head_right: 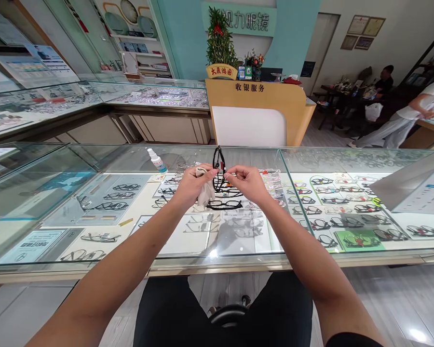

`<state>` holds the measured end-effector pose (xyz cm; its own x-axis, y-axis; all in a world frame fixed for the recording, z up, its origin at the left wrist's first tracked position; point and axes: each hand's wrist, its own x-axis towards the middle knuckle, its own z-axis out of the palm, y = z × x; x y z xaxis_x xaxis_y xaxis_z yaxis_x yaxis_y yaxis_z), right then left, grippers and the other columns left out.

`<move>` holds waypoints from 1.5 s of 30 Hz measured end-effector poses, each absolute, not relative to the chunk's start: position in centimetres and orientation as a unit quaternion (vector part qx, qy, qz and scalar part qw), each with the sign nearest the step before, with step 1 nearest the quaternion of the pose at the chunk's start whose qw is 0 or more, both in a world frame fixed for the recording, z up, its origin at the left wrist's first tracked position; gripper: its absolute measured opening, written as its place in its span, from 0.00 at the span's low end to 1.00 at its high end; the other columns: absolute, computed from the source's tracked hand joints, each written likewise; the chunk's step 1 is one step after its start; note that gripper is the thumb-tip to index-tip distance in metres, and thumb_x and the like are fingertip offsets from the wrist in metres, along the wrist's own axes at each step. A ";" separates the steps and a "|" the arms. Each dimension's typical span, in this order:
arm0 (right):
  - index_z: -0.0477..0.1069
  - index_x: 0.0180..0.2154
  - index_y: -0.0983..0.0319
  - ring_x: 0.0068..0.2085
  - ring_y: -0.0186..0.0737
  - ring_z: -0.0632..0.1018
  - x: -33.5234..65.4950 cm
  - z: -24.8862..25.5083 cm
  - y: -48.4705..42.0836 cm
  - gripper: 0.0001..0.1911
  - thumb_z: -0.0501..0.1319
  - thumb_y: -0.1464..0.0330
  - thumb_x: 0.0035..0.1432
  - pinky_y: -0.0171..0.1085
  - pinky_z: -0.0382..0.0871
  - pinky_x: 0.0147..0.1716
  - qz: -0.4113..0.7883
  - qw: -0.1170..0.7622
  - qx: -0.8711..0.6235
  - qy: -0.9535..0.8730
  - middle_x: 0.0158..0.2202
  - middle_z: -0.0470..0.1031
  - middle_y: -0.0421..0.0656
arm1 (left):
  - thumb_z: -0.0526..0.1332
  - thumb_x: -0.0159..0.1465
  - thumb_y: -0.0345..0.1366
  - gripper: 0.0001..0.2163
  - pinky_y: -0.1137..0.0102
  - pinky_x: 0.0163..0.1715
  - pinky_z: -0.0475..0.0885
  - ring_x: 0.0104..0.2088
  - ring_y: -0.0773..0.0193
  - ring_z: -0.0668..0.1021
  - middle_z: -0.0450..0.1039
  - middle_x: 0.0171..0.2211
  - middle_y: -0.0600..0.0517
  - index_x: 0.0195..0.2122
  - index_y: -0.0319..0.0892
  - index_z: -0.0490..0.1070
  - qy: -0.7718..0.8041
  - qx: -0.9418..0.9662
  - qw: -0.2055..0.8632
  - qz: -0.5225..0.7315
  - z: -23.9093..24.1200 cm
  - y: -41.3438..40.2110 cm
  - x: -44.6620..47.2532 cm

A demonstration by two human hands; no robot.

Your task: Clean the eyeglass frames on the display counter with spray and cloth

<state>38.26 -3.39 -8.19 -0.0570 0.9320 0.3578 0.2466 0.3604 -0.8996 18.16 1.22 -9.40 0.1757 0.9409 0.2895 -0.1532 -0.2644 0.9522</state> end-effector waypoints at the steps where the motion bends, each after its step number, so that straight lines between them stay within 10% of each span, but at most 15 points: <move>1: 0.81 0.34 0.61 0.26 0.33 0.53 38.2 -8.2 -3.4 0.31 0.72 0.38 0.54 0.40 0.47 0.30 0.334 0.514 -0.457 -0.644 0.21 0.50 0.30 | 0.85 0.46 0.53 0.22 0.67 0.37 0.66 0.35 0.62 0.73 0.78 0.33 0.51 0.28 0.43 0.82 0.342 0.578 0.502 0.545 -9.3 1.2 18.2; 14: 0.77 0.40 0.59 0.24 0.36 0.60 39.2 -8.7 -3.0 0.14 0.60 0.56 0.70 0.38 0.54 0.31 0.106 0.504 -0.558 -0.651 0.21 0.57 0.31 | 0.83 0.49 0.54 0.21 0.67 0.39 0.66 0.37 0.61 0.73 0.80 0.36 0.50 0.31 0.43 0.84 0.358 0.583 0.471 0.557 -9.7 1.7 17.9; 23: 0.78 0.49 0.60 0.27 0.41 0.69 41.7 -8.1 -2.5 0.21 0.51 0.55 0.80 0.39 0.51 0.32 -0.104 0.482 -0.632 -0.598 0.25 0.72 0.40 | 0.78 0.58 0.56 0.19 0.65 0.42 0.68 0.38 0.60 0.75 0.80 0.37 0.50 0.32 0.44 0.84 0.360 0.657 0.439 0.496 -9.6 1.2 17.7; 45: 0.85 0.59 0.55 0.32 0.42 0.79 38.2 -9.4 -3.7 0.21 0.56 0.58 0.80 0.40 0.58 0.32 -0.095 0.360 -0.544 -0.752 0.33 0.85 0.45 | 0.79 0.58 0.52 0.17 0.67 0.35 0.64 0.33 0.63 0.71 0.76 0.31 0.52 0.33 0.44 0.84 0.360 0.620 0.450 0.532 -10.0 1.0 18.1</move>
<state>38.17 -3.66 -9.36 -0.1491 0.7497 0.6447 0.8860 0.3909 -0.2496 18.06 0.96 -10.04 0.1733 0.9259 0.3357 -0.0327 -0.3353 0.9415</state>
